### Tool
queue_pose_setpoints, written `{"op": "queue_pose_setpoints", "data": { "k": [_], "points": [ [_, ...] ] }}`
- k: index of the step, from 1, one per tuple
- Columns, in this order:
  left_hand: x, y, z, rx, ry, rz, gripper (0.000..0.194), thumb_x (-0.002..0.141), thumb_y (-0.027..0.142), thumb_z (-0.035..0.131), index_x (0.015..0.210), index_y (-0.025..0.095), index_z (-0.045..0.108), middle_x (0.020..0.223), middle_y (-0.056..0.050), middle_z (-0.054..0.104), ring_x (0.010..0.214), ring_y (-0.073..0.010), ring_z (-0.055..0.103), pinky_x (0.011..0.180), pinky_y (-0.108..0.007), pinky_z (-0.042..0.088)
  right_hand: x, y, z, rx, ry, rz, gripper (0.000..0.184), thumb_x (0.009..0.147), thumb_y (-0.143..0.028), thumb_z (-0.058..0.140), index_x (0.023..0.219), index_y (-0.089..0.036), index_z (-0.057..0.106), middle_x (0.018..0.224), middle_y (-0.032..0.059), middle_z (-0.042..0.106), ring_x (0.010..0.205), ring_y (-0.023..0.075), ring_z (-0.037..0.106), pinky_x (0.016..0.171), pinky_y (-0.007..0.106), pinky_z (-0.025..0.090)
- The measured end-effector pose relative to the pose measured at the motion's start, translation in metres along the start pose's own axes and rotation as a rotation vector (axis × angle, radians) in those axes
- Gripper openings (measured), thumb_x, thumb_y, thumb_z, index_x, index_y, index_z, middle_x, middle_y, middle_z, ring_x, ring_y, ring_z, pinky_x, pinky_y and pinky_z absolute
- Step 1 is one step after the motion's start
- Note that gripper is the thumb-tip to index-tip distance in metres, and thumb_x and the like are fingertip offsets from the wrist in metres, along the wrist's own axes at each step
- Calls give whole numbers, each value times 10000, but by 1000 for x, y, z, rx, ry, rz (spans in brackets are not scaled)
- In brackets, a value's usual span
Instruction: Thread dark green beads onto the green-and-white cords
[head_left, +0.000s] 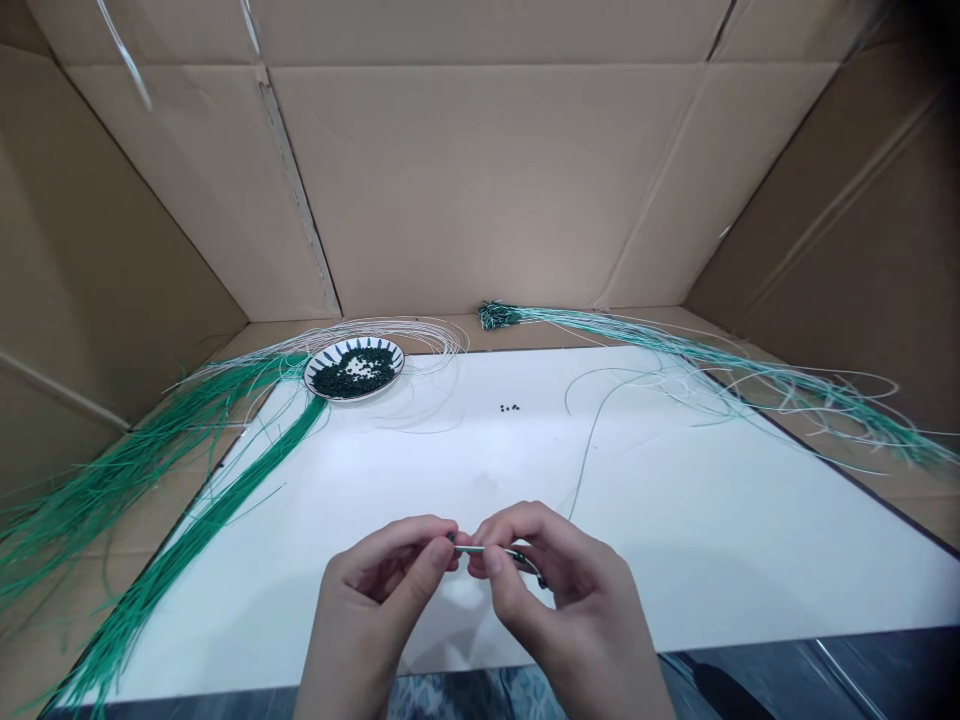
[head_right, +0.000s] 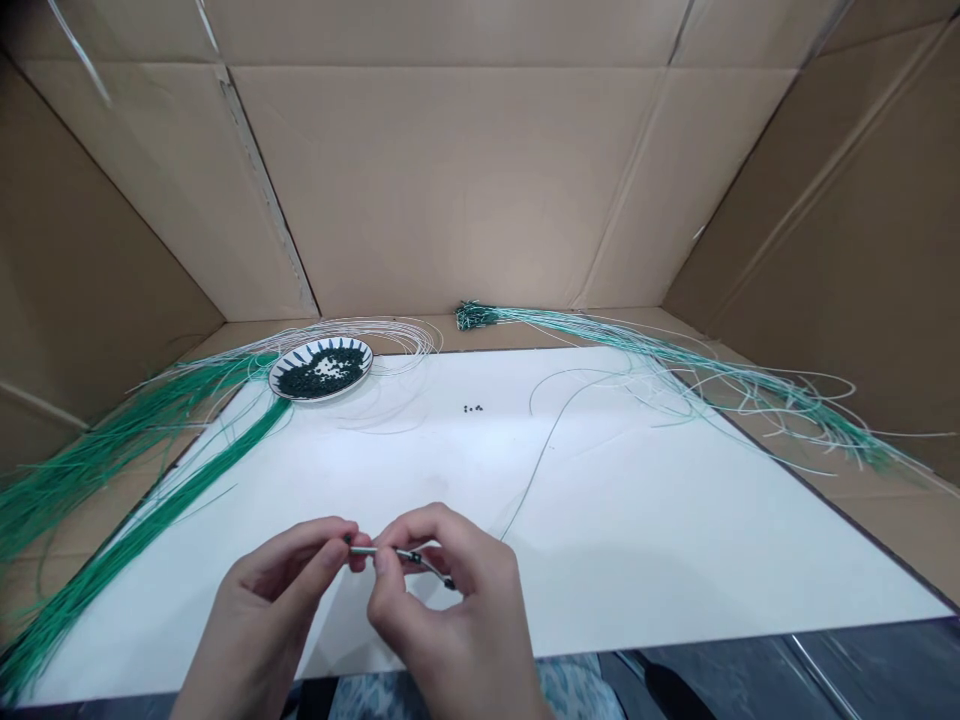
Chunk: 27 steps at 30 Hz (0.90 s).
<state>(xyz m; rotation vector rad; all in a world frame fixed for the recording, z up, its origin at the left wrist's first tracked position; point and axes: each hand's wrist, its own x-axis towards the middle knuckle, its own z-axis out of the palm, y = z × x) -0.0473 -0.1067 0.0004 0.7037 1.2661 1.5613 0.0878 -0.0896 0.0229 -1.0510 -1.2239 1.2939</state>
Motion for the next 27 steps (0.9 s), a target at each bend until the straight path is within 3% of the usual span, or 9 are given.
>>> {"op": "queue_pose_setpoints", "data": {
  "k": [4,9,12,17,22,27],
  "points": [
    [1,0,-4,8,-84,10,197,626,434,931,703,271,851,662,8,807,654,-125,743,651,-118,579,-3,-2,1,-31,46,-44,82,771,-208,661,695,-234,678,693,-50,732,691,134,698,696,212,530],
    [-7,9,7,1,21,21,243,559,458,954,641,263,833,651,22,788,627,-106,718,629,-100,556,-5,-4,1,-125,54,-39,81,774,-252,637,701,-232,665,689,-28,730,696,181,706,683,283,525],
    [-8,11,6,15,23,39,194,569,394,958,637,266,829,659,19,786,633,-118,709,616,-121,560,-5,-4,1,-162,44,-31,95,779,-274,617,705,-234,661,711,-17,726,728,200,708,719,318,533],
    [-4,7,-5,68,-124,94,57,688,263,894,719,278,848,732,-6,811,685,-158,735,622,-167,588,-5,-5,0,-198,24,-21,89,776,-263,615,706,-237,665,721,-6,729,735,207,704,723,328,530],
    [-9,12,6,36,-22,135,95,637,267,919,642,286,826,673,23,779,665,-145,713,635,-159,579,-6,-5,-1,-201,39,-50,88,778,-252,616,704,-243,662,706,-8,733,718,202,699,700,313,528],
    [-10,14,7,80,-51,195,119,674,198,884,659,302,827,678,34,777,662,-132,710,634,-136,574,-7,-6,0,-201,49,-38,88,770,-237,616,700,-249,668,722,-17,752,714,184,704,694,284,545]
  ]
}}
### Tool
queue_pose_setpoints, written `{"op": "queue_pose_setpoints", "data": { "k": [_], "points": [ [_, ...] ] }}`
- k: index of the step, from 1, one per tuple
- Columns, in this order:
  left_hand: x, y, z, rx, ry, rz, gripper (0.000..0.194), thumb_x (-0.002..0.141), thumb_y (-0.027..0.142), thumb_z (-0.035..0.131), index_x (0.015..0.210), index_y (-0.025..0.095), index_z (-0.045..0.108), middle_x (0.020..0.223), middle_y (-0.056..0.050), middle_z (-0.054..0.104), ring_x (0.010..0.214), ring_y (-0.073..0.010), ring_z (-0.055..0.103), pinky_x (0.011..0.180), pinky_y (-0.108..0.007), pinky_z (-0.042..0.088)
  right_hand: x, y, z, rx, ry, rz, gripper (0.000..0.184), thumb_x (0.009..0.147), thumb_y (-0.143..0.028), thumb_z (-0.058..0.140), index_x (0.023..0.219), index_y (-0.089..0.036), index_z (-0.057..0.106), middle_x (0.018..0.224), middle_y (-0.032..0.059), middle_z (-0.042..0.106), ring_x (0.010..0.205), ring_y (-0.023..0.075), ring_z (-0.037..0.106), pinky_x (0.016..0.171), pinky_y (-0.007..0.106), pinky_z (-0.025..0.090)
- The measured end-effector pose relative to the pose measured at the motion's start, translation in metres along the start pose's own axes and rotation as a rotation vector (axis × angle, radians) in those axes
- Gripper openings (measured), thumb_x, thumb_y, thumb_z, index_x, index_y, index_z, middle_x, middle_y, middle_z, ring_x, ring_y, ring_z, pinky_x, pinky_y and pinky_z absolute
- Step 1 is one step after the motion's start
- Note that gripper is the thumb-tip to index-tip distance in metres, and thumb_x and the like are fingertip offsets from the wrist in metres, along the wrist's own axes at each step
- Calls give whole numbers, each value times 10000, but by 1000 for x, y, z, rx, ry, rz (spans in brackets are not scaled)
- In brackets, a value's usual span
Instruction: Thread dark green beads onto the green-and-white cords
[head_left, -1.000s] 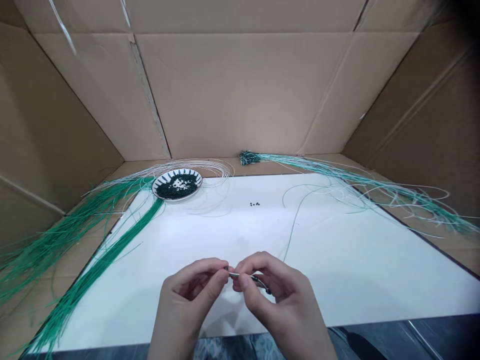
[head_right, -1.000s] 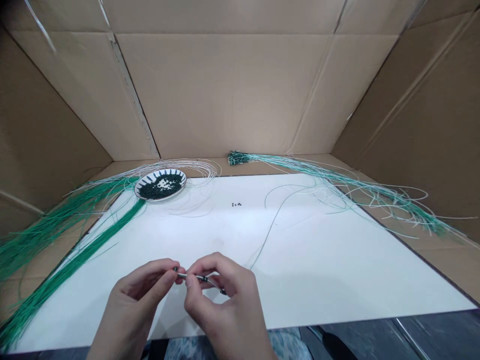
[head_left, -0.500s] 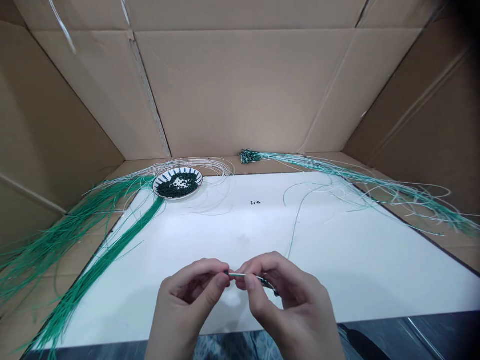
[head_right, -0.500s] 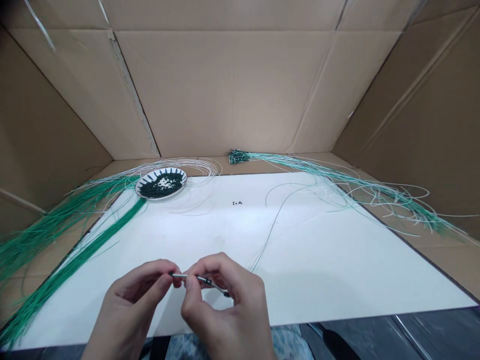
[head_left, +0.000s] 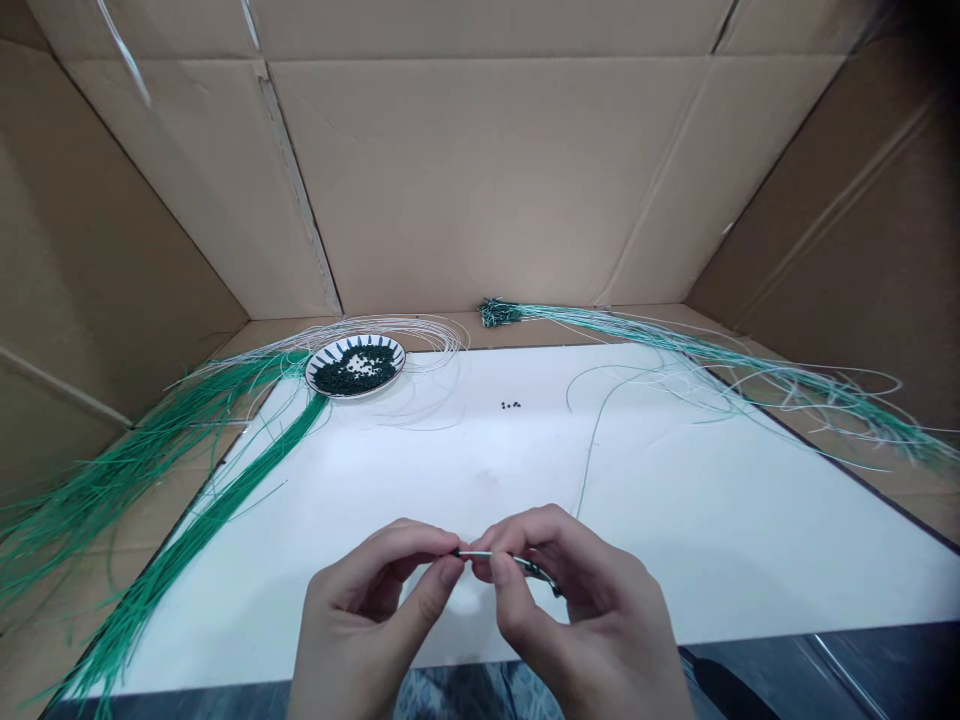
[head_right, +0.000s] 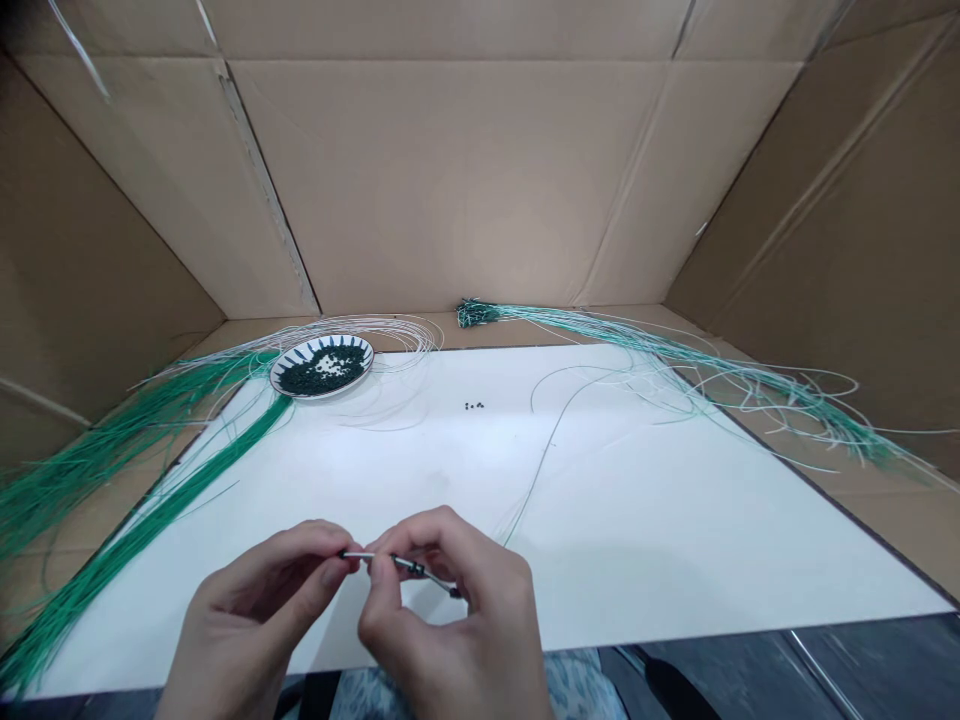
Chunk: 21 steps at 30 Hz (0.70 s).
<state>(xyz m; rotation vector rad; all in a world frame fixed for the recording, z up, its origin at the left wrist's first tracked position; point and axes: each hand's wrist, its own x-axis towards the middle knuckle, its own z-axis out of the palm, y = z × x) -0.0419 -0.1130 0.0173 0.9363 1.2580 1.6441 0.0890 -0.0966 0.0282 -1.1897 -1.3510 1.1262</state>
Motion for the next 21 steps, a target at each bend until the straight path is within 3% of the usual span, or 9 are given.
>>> {"op": "queue_pose_setpoints", "data": {
  "k": [4,14,21],
  "points": [
    [1,-3,-7,96,-71,104,217,726,103,810,712,319,830,721,36,793,692,-138,715,642,-145,576,0,-3,0,12,30,-48,90,749,-205,618,687,-250,666,708,-31,750,691,163,705,686,250,562],
    [-4,1,0,149,20,180,182,718,138,820,680,315,820,695,23,775,668,-167,680,615,-205,553,0,-4,-1,-7,24,-61,87,728,-201,603,675,-239,659,705,-21,749,683,171,714,681,258,573],
    [-1,0,-12,263,-100,253,245,771,98,779,763,336,834,751,30,790,696,-159,700,634,-192,553,0,-4,-3,-24,-21,-48,80,744,-218,591,687,-236,645,706,-18,733,683,174,696,701,279,560]
  ]
}}
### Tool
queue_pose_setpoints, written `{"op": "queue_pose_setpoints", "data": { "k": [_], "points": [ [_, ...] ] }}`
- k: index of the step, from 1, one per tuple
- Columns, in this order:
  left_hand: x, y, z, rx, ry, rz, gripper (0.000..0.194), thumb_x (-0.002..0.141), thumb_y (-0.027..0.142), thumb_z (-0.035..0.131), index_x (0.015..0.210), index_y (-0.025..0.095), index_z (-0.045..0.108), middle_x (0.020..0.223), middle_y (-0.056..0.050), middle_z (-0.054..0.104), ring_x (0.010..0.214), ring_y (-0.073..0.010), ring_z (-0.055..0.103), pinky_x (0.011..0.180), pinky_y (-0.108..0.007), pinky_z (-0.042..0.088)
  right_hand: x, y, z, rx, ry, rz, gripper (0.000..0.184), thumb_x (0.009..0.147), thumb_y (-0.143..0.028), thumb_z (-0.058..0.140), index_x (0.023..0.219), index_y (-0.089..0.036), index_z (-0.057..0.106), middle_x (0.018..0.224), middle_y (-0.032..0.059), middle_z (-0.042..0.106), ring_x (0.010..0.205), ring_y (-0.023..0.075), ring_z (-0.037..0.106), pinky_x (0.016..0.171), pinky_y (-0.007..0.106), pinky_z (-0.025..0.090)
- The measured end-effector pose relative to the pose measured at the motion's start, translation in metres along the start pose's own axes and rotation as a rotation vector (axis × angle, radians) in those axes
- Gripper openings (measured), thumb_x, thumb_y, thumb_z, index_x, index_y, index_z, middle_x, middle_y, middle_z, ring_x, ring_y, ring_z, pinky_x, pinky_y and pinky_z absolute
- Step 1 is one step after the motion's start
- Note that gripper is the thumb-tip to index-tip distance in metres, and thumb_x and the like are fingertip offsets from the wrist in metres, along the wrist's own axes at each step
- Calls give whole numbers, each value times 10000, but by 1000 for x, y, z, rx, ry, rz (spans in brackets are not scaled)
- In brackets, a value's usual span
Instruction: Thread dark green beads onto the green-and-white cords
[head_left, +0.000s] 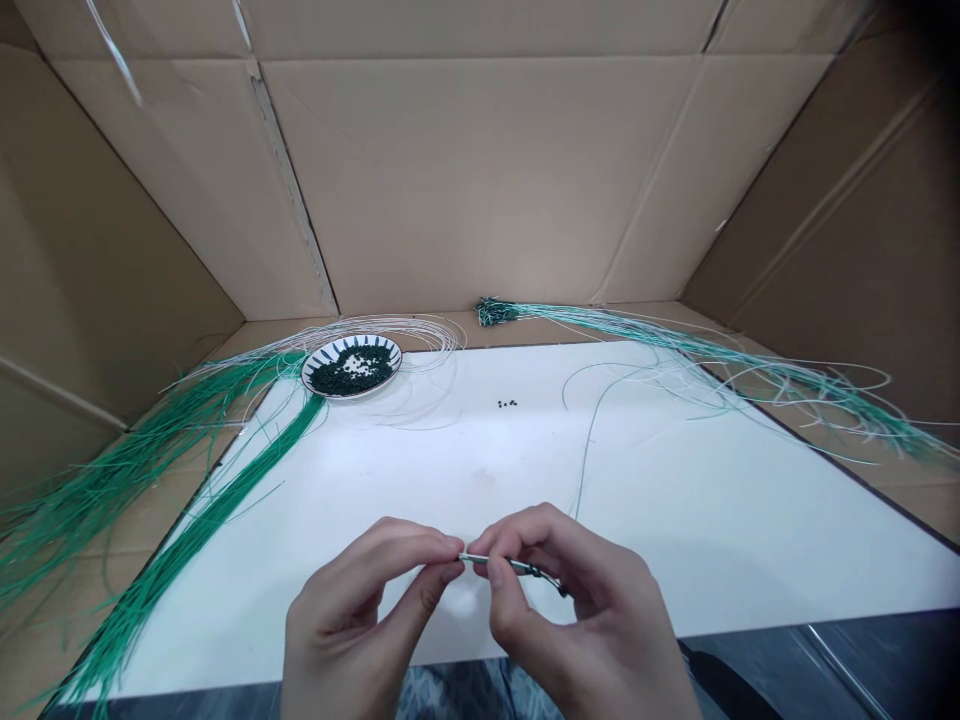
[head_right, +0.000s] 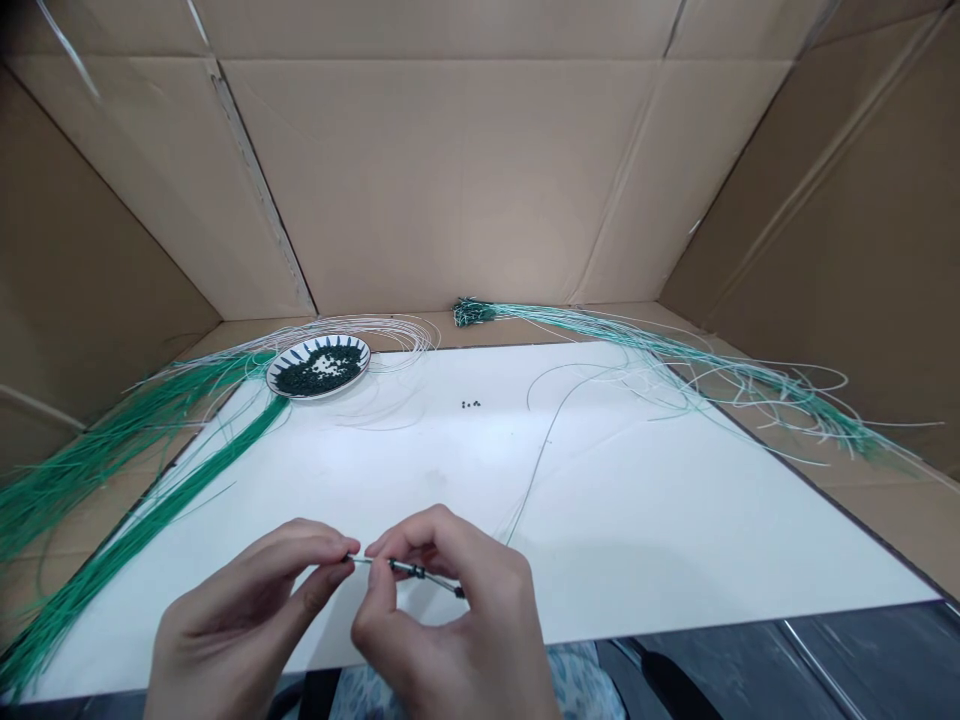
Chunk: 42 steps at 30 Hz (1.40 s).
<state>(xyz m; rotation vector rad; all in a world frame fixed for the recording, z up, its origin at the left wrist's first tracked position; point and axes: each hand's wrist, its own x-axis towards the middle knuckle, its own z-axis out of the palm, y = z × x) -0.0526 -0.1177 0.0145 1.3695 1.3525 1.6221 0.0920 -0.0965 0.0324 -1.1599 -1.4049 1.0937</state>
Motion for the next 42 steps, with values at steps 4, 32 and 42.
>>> {"op": "queue_pose_setpoints", "data": {
  "k": [4,32,42],
  "points": [
    [1,-1,-4,10,-49,6,258,797,110,764,787,358,835,762,46,794,713,-146,709,647,-173,552,0,-1,-1,-11,-9,8,80,747,-225,588,691,-233,643,696,-19,722,662,168,678,696,281,553],
    [4,-1,2,-234,-43,-207,161,699,129,852,657,282,828,656,17,754,662,-132,676,626,-136,548,0,-3,-2,1,-58,81,63,724,-249,587,675,-229,622,645,-22,673,632,166,634,701,282,554],
    [6,-6,-3,-253,-158,-184,167,755,126,826,706,286,833,679,20,763,671,-129,682,636,-144,544,1,-5,-2,42,-91,174,38,688,-246,595,663,-218,604,633,-19,637,617,167,625,615,264,486]
  ]
}}
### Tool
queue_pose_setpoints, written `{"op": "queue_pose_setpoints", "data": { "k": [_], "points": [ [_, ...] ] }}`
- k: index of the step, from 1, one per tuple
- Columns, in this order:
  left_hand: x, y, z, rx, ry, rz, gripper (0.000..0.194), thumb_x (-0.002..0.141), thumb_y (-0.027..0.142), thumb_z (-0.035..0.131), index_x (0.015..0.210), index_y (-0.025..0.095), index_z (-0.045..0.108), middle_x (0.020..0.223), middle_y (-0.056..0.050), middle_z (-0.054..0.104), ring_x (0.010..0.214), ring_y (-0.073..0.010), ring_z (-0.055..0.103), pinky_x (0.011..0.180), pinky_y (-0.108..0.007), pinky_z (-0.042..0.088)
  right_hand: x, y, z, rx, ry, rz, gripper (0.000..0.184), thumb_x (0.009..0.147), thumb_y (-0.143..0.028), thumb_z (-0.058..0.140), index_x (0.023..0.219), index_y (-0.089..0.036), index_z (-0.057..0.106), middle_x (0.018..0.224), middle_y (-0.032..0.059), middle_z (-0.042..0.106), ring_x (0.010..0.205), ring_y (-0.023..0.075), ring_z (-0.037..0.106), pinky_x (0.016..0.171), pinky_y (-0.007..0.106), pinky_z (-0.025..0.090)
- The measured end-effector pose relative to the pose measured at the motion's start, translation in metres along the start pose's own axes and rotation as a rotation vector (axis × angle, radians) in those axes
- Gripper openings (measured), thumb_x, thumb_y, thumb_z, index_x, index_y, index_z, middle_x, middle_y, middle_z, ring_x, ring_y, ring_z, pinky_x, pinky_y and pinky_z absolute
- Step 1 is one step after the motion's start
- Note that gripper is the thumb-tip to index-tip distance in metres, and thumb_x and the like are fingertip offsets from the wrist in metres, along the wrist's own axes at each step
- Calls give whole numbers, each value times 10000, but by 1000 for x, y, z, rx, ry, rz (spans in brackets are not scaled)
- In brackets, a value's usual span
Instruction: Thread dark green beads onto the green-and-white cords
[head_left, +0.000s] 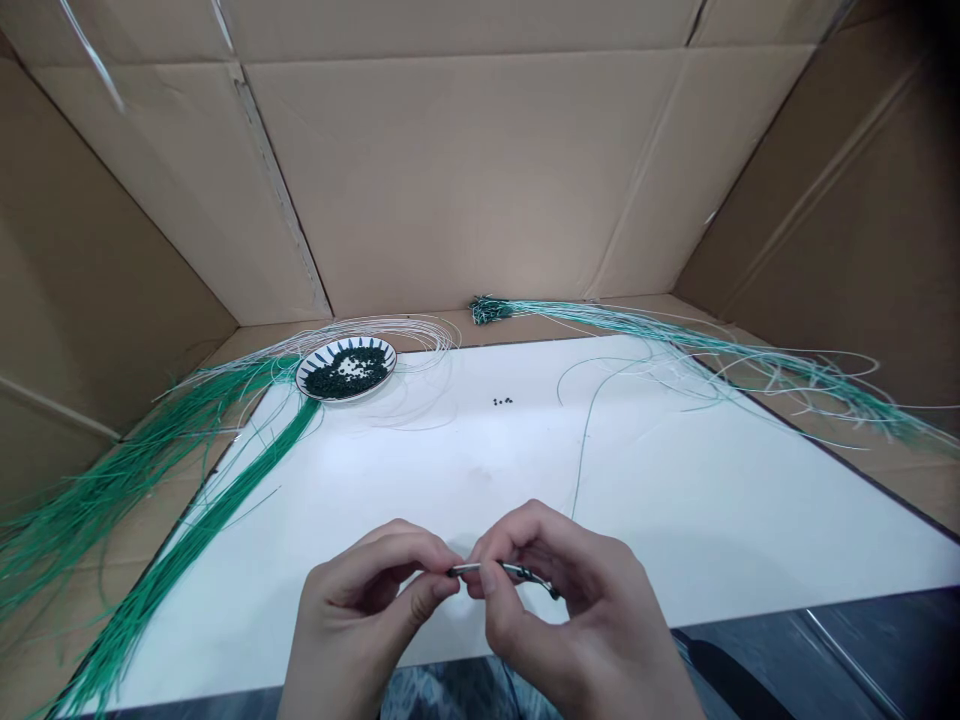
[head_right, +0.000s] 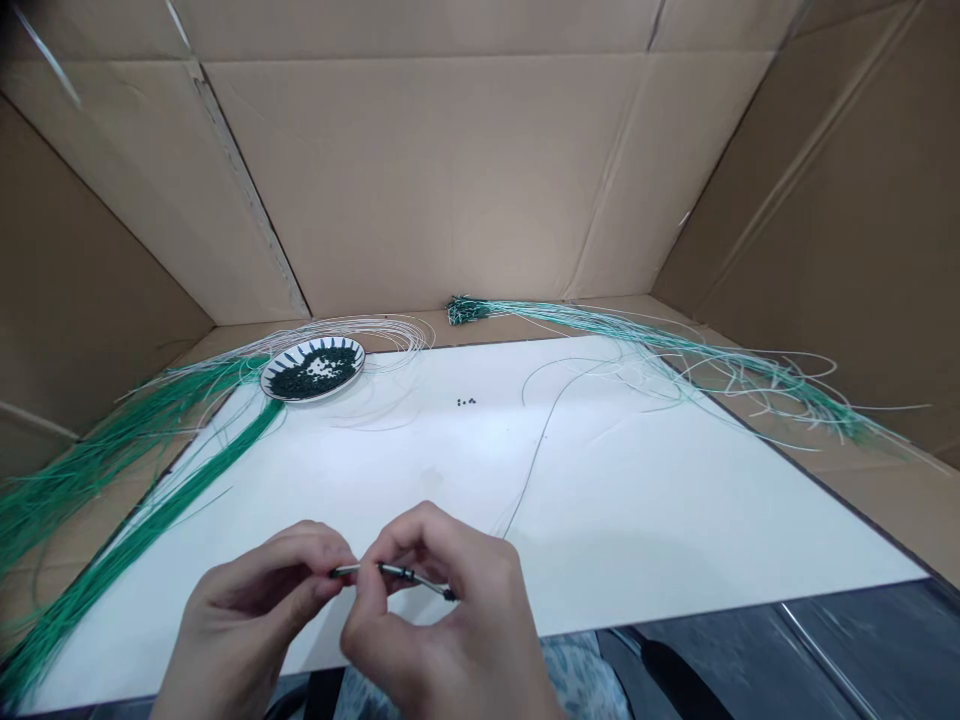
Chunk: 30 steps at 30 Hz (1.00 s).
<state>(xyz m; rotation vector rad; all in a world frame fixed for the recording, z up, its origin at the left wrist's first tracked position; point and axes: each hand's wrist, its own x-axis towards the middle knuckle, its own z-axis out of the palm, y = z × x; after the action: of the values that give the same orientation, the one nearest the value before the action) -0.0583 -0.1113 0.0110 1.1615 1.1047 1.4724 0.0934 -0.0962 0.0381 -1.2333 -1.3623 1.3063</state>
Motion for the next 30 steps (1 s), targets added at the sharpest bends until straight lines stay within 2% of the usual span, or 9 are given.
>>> {"op": "queue_pose_setpoints", "data": {
  "k": [3,8,12,18,25,30],
  "points": [
    [-1,1,3,-8,68,-2,161,741,136,833,679,284,820,665,27,752,663,-125,669,628,-138,535,0,1,0,-21,11,-25,40,690,-242,604,659,-218,607,618,-30,621,601,158,606,628,262,492],
    [-2,1,-2,97,-24,37,169,806,142,789,752,299,823,708,24,750,688,-127,677,640,-139,541,0,-1,0,-9,14,-17,80,707,-276,593,653,-220,612,637,-28,622,649,165,598,720,294,512],
    [-3,0,-4,158,-28,79,163,838,151,760,785,298,809,734,19,738,702,-134,678,642,-145,541,0,-1,-1,19,-4,1,84,713,-282,582,661,-223,613,654,-31,624,690,175,606,788,325,500],
    [-6,0,5,189,43,94,183,847,154,723,772,307,790,741,30,725,705,-139,666,650,-163,528,1,-1,-2,38,-35,21,87,720,-282,600,673,-212,620,666,-21,603,694,174,586,780,322,502],
    [-6,-4,2,273,28,131,205,861,137,709,838,327,782,795,42,734,749,-132,673,660,-155,518,3,0,-4,109,-77,54,110,742,-288,644,681,-198,632,676,-15,613,709,170,595,737,285,503],
    [-1,-7,5,170,41,27,141,840,188,744,804,314,797,749,40,720,694,-121,653,623,-148,506,6,7,-2,157,-68,44,130,774,-303,662,705,-198,633,691,-13,630,710,164,595,711,264,499]
  ]
}}
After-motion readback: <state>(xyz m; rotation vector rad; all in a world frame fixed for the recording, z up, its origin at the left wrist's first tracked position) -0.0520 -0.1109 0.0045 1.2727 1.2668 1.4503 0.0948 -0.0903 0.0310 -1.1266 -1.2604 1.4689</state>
